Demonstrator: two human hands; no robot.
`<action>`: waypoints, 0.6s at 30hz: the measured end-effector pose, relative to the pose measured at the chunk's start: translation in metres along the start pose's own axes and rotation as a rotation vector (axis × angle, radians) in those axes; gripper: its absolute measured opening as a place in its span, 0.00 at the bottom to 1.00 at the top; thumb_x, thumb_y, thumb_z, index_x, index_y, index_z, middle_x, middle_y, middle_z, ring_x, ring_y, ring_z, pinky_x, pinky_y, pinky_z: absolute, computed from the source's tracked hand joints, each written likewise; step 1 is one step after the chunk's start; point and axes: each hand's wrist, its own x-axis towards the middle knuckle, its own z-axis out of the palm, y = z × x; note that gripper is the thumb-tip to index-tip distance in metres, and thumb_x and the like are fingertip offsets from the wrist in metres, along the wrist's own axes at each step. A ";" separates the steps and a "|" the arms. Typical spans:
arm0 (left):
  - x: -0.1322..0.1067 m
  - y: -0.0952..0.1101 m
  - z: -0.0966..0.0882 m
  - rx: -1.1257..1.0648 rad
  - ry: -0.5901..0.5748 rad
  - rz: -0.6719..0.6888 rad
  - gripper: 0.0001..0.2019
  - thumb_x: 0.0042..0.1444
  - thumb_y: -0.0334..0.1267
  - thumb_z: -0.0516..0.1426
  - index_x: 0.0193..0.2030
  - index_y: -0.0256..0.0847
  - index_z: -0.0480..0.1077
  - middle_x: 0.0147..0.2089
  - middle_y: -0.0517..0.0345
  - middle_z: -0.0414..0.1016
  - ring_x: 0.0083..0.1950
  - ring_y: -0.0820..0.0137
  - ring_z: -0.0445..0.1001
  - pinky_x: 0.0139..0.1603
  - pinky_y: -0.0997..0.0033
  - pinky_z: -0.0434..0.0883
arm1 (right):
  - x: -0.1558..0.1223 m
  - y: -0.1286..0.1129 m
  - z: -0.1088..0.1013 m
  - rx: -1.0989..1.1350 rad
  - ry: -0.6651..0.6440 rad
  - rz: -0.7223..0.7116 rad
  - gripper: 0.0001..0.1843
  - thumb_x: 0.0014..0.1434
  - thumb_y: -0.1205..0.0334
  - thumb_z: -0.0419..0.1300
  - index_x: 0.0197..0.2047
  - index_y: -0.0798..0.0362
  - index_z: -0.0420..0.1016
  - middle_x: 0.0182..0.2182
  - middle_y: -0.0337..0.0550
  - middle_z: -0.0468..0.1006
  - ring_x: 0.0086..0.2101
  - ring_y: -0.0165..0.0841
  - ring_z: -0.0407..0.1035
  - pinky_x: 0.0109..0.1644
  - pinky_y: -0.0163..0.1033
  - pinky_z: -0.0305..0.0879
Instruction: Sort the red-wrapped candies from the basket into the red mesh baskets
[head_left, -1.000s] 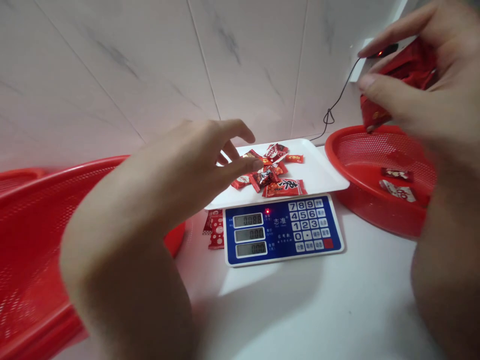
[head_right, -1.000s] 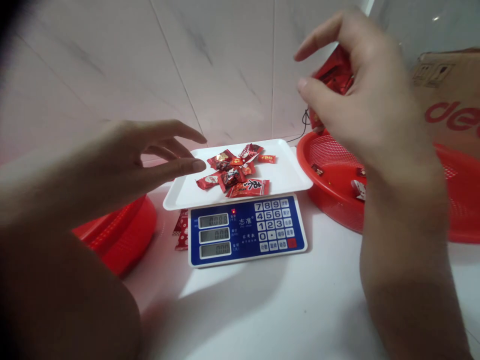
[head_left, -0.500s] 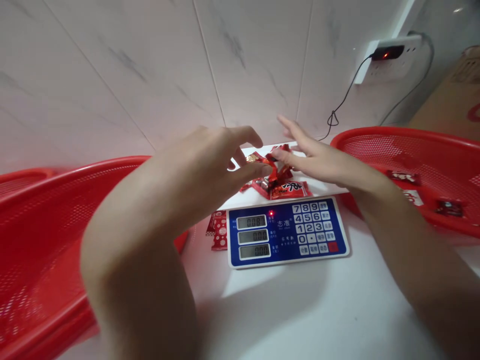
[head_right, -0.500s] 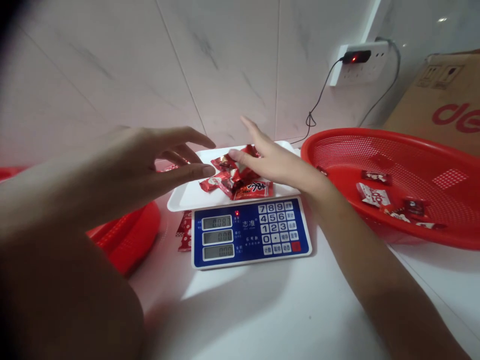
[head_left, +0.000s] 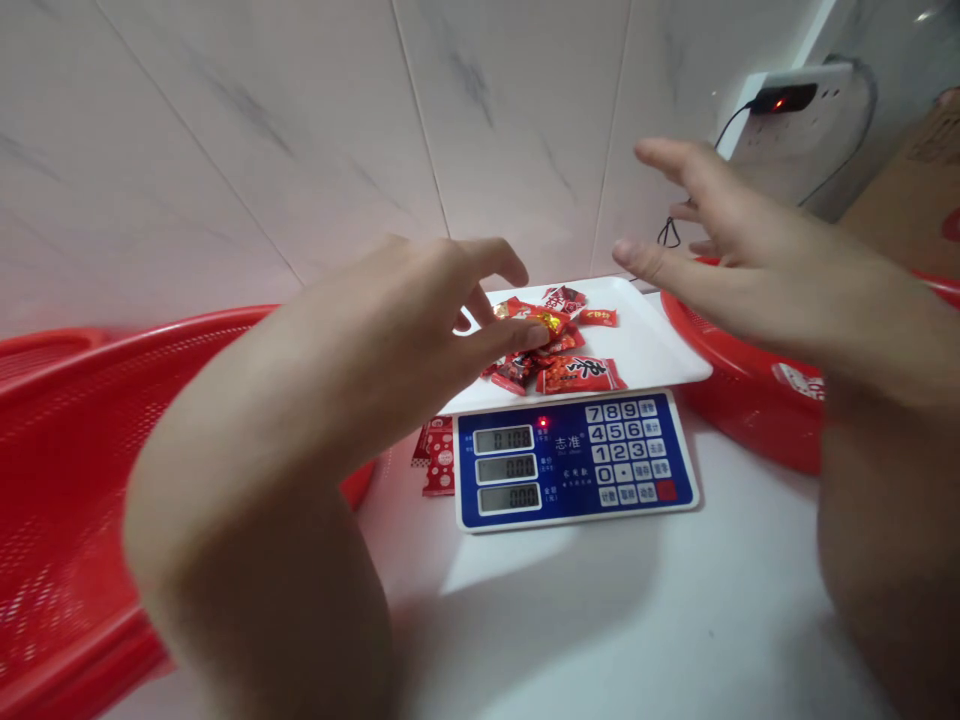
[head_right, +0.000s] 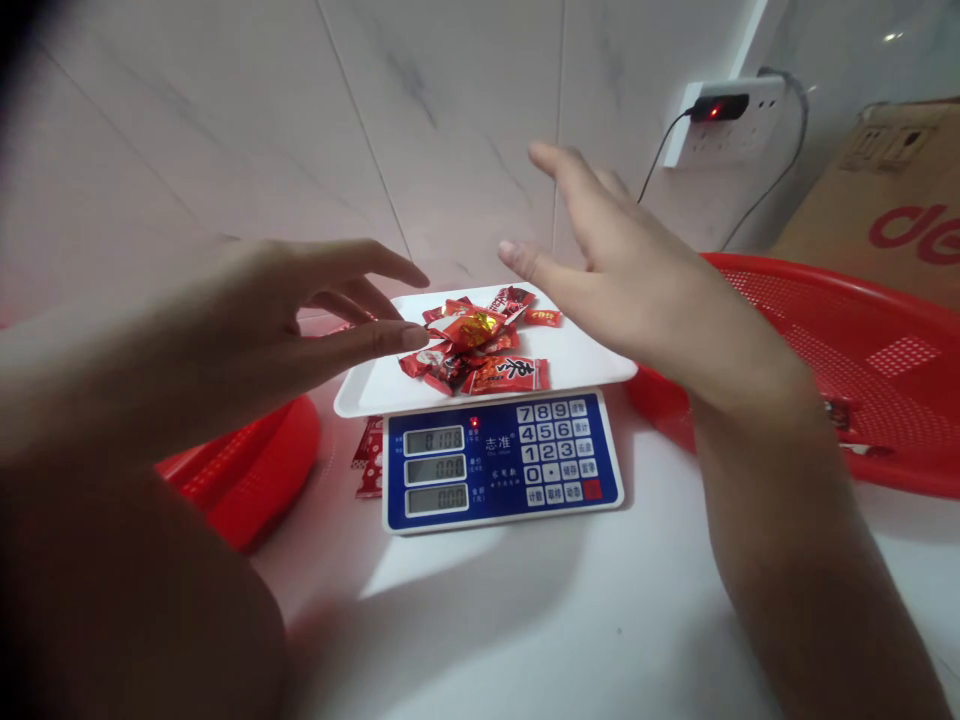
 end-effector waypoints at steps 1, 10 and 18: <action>0.000 0.000 -0.001 0.002 -0.011 -0.002 0.18 0.60 0.58 0.56 0.52 0.58 0.75 0.36 0.66 0.82 0.31 0.69 0.78 0.29 0.74 0.64 | 0.000 -0.001 0.001 -0.003 -0.003 -0.011 0.37 0.66 0.43 0.55 0.74 0.37 0.48 0.72 0.36 0.53 0.67 0.51 0.54 0.69 0.58 0.53; 0.003 -0.005 0.002 0.010 -0.014 -0.003 0.23 0.58 0.64 0.53 0.53 0.59 0.74 0.35 0.68 0.79 0.34 0.67 0.79 0.39 0.68 0.71 | -0.003 -0.005 0.001 -0.037 -0.029 -0.010 0.38 0.65 0.41 0.55 0.74 0.39 0.50 0.69 0.41 0.60 0.65 0.52 0.57 0.65 0.58 0.58; 0.004 -0.006 0.000 0.003 -0.034 0.019 0.25 0.59 0.65 0.53 0.56 0.57 0.74 0.37 0.64 0.81 0.33 0.68 0.79 0.29 0.75 0.67 | -0.006 -0.008 0.004 -0.101 -0.115 -0.010 0.28 0.58 0.39 0.61 0.57 0.42 0.74 0.54 0.44 0.75 0.54 0.51 0.69 0.55 0.55 0.67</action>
